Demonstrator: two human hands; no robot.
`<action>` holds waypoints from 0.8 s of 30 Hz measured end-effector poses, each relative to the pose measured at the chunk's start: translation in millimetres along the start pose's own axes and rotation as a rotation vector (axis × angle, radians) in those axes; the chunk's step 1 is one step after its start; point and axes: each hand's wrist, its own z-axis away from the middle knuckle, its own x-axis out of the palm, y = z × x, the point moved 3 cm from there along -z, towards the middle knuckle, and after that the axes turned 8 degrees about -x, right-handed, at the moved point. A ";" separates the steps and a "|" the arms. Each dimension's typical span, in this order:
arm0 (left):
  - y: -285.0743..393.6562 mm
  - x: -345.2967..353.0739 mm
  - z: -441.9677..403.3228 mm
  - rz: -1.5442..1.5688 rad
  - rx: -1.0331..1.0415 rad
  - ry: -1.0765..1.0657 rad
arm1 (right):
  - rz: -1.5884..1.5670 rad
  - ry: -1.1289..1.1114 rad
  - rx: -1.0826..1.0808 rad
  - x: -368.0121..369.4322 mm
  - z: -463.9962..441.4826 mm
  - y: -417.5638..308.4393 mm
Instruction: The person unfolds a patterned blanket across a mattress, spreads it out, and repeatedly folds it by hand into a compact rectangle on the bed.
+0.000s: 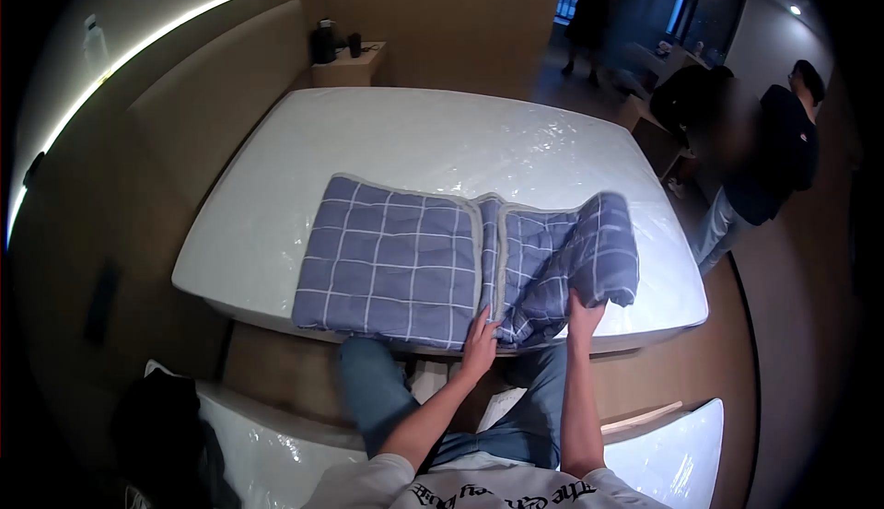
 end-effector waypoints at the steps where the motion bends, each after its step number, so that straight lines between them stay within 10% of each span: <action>1: 0.5 -2.4 -0.4 0.012 -0.008 0.003 | 0.062 -0.059 -0.135 18.5 7.6 -18.5; 8: -29.8 -6.1 13.1 0.574 0.118 -0.105 | 0.052 -0.346 -0.237 126.4 106.1 -103.9; 10: -27.3 -31.2 22.8 0.915 -0.048 -0.132 | 0.039 -0.396 -0.574 150.7 132.4 -119.2; 17: -37.7 -160.1 56.4 1.924 -0.323 0.155 | 0.222 -1.099 -0.585 225.3 257.7 -107.0; 24: -118.2 -282.2 62.6 1.457 -0.537 0.534 | 0.085 -0.669 -0.317 150.0 170.7 -74.1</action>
